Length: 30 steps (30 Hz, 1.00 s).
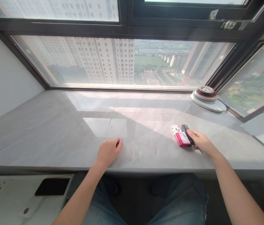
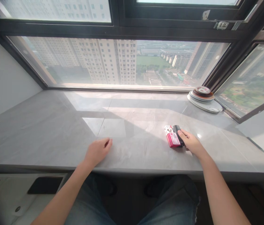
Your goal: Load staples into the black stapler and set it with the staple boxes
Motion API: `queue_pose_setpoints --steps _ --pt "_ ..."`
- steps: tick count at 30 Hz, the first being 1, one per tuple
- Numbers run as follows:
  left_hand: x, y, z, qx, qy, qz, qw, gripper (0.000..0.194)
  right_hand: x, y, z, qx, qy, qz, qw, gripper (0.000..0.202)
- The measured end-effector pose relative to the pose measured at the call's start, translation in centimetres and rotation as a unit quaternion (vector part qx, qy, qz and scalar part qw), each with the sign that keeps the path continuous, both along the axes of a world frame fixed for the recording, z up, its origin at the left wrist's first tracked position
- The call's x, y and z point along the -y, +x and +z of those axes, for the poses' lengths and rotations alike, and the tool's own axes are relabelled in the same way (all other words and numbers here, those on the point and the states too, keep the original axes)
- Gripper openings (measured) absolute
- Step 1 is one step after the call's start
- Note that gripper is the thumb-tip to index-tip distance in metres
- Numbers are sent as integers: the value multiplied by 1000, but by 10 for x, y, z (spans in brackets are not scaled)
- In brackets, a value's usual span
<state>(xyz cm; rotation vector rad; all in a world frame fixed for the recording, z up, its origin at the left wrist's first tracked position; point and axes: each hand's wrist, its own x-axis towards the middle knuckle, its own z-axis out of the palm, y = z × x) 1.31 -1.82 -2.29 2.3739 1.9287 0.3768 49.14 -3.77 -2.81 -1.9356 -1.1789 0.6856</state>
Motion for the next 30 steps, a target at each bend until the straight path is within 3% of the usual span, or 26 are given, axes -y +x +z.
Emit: queue_pose_setpoints --steps 3,6,9,12,18,21,23,26,30 --pt "-4 4 -12 -1 0 10 1000 39 -9 9 -10 -50 -71 58 994 68" --pt "-1 6 -18 3 11 17 1000 38 -10 10 -15 -48 -74 60 994 69" --pt "0 7 -19 11 18 19 1000 39 -10 -11 -15 -41 -60 63 995 68" --pt "0 7 -16 28 15 21 999 40 -15 -59 -11 -50 -33 94 994 66" --pt "4 1 -9 114 -13 30 993 50 -31 -198 -7 -98 19 198 975 57" --pt "9 2 -4 199 -1 57 978 41 -38 -256 -9 -59 54 216 973 53" --pt "10 12 -2 237 34 67 968 33 -39 -280 -10 -33 79 207 975 51" --pt "9 37 -1 236 81 58 967 48 -39 -285 -11 -12 97 192 977 49" --pt "6 71 0 208 105 71 970 50 -35 -249 -10 21 103 162 981 52"
